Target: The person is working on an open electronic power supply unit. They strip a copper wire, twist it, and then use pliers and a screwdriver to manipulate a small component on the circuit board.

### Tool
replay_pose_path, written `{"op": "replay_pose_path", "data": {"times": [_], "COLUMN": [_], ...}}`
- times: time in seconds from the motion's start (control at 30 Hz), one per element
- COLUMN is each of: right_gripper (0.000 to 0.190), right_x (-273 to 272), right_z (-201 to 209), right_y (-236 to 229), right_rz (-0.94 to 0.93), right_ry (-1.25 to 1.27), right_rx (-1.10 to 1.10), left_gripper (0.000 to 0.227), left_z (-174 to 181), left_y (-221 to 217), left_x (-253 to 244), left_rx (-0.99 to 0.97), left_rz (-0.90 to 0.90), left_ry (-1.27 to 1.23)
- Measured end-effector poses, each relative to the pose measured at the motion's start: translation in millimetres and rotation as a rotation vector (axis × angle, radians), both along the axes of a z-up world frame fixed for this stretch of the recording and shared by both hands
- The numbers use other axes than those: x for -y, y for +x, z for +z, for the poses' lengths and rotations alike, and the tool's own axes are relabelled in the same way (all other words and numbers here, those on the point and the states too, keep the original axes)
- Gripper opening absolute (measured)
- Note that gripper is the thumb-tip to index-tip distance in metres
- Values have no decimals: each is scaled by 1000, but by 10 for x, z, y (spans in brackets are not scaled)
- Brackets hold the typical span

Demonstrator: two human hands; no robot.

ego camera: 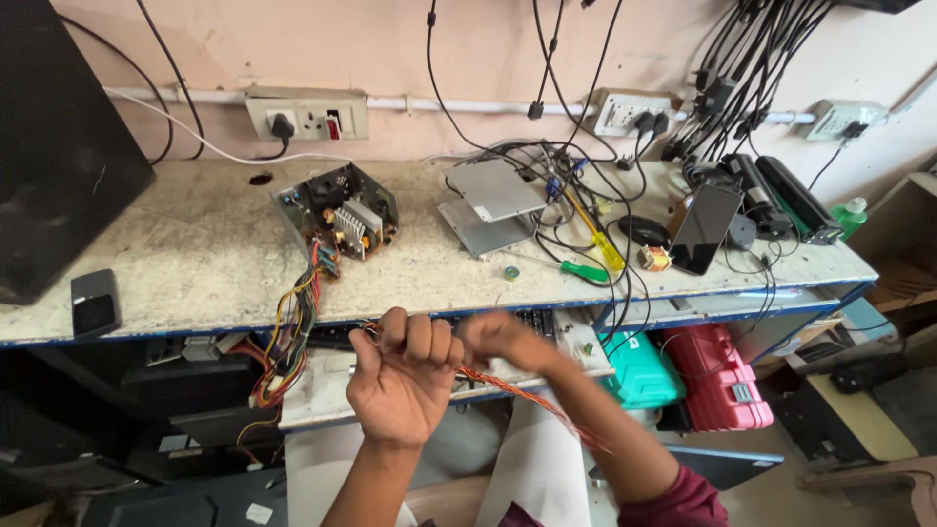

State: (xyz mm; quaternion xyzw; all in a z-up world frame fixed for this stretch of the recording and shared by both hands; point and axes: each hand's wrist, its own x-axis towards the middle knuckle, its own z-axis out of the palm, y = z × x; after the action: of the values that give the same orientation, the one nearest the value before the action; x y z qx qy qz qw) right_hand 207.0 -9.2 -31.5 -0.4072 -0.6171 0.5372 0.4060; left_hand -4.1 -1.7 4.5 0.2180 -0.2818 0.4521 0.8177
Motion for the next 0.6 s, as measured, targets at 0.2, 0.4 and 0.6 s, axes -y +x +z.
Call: {"op": "replay_pose_path", "data": {"times": [0.2, 0.4, 0.6], "right_gripper": [35, 6, 26], "right_x": [409, 611, 111], "right_z": [-516, 207, -346], "right_y": [-674, -123, -255], "right_rz": [-273, -421, -115], "right_ry": [243, 828, 89], "right_rx": [215, 702, -58], "left_gripper": [44, 46, 46], "left_z": [47, -79, -116], "left_y": [74, -46, 94], "left_x": [-184, -117, -20], "left_rx": [-154, -264, -63], "left_rz": [386, 153, 42], "left_ry": [83, 47, 17]}}
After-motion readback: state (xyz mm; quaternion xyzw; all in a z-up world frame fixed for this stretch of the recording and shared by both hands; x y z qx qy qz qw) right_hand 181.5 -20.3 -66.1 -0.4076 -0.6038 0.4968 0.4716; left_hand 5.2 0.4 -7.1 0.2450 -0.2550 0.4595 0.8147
